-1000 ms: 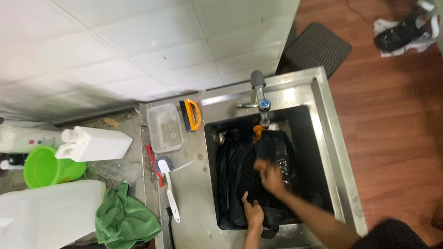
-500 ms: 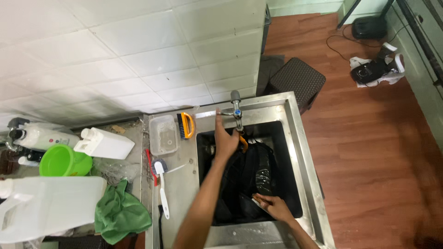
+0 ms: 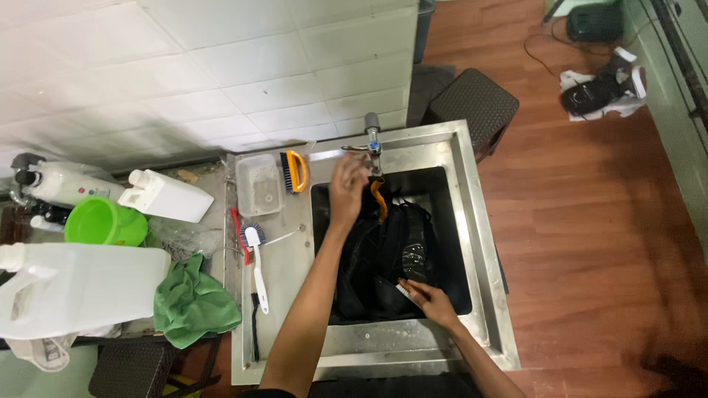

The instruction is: The person washes a black bag in a stainless steel sink using a handheld orange hose and a bar of soap. They scrub the bag's exterior and interior surfaces, rinse it thoroughly with water, and squeeze out excess liquid.

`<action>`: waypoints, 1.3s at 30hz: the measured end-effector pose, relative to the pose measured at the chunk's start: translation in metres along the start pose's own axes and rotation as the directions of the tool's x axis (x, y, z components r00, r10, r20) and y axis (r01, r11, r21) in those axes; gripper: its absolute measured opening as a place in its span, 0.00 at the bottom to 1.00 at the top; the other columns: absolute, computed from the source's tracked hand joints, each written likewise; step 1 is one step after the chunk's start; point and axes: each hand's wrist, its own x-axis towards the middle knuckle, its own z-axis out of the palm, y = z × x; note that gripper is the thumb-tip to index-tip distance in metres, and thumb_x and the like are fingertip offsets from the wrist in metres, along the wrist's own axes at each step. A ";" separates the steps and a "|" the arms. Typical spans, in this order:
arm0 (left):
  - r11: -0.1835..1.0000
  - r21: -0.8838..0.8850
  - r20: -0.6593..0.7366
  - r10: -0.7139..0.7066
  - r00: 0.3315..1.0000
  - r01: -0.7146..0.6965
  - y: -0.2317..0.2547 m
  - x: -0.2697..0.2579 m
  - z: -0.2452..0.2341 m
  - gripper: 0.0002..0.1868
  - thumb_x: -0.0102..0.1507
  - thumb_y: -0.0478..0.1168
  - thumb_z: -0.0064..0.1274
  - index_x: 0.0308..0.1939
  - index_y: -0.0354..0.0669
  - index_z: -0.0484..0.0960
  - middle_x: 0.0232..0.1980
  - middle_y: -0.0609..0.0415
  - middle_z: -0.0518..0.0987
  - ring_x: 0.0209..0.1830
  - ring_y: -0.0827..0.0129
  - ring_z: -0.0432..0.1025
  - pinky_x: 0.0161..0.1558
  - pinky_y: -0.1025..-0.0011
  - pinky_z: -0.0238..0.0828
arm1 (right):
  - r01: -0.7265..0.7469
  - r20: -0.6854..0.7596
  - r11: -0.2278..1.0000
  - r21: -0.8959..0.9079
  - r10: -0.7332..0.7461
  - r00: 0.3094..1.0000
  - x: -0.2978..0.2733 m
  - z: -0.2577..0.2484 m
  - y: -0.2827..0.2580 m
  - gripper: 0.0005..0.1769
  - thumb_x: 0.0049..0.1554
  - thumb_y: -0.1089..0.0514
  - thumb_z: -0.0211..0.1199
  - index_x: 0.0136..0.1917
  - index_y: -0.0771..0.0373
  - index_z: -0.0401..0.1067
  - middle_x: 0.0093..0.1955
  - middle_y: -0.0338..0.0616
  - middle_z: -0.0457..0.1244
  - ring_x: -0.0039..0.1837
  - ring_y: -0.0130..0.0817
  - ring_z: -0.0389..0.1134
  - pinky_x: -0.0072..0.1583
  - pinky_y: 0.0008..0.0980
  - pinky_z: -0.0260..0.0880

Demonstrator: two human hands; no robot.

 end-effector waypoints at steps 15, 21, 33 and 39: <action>0.541 0.526 -0.049 -0.751 0.658 0.656 -0.232 -0.187 -0.046 0.47 0.66 0.60 0.53 0.81 0.39 0.53 0.75 0.27 0.65 0.77 0.42 0.61 0.71 0.50 0.64 | -0.083 0.218 0.996 -0.011 0.083 0.972 0.034 0.032 -0.049 0.24 0.52 0.61 0.62 0.61 0.50 0.82 0.50 0.44 0.75 0.51 0.33 0.71 0.52 0.31 0.73; 0.444 0.223 0.009 -0.891 0.454 0.868 -0.288 -0.173 -0.061 0.48 0.57 0.43 0.69 0.76 0.28 0.63 0.70 0.32 0.72 0.66 0.47 0.72 0.57 0.59 0.80 | -0.118 -0.069 0.906 -0.407 0.099 0.993 0.067 0.029 -0.024 0.22 0.56 0.49 0.64 0.62 0.24 0.78 0.62 0.33 0.72 0.68 0.46 0.69 0.69 0.42 0.70; 0.621 0.474 -0.059 -0.685 0.726 0.624 -0.312 -0.206 -0.059 0.26 0.59 0.45 0.46 0.53 0.29 0.86 0.55 0.30 0.82 0.63 0.41 0.73 0.58 0.47 0.75 | 0.186 0.148 0.964 -0.190 -0.159 0.976 0.114 0.068 0.028 0.29 0.54 0.64 0.64 0.64 0.35 0.78 0.68 0.47 0.68 0.73 0.50 0.63 0.74 0.50 0.64; 0.555 0.484 -0.154 -0.707 0.691 0.676 -0.165 -0.252 -0.046 0.33 0.64 0.43 0.39 0.68 0.23 0.73 0.62 0.26 0.77 0.65 0.41 0.73 0.60 0.48 0.74 | 0.269 0.166 0.894 -0.359 -0.222 0.961 0.055 0.039 -0.079 0.18 0.54 0.62 0.65 0.58 0.58 0.82 0.60 0.59 0.72 0.67 0.63 0.69 0.70 0.57 0.66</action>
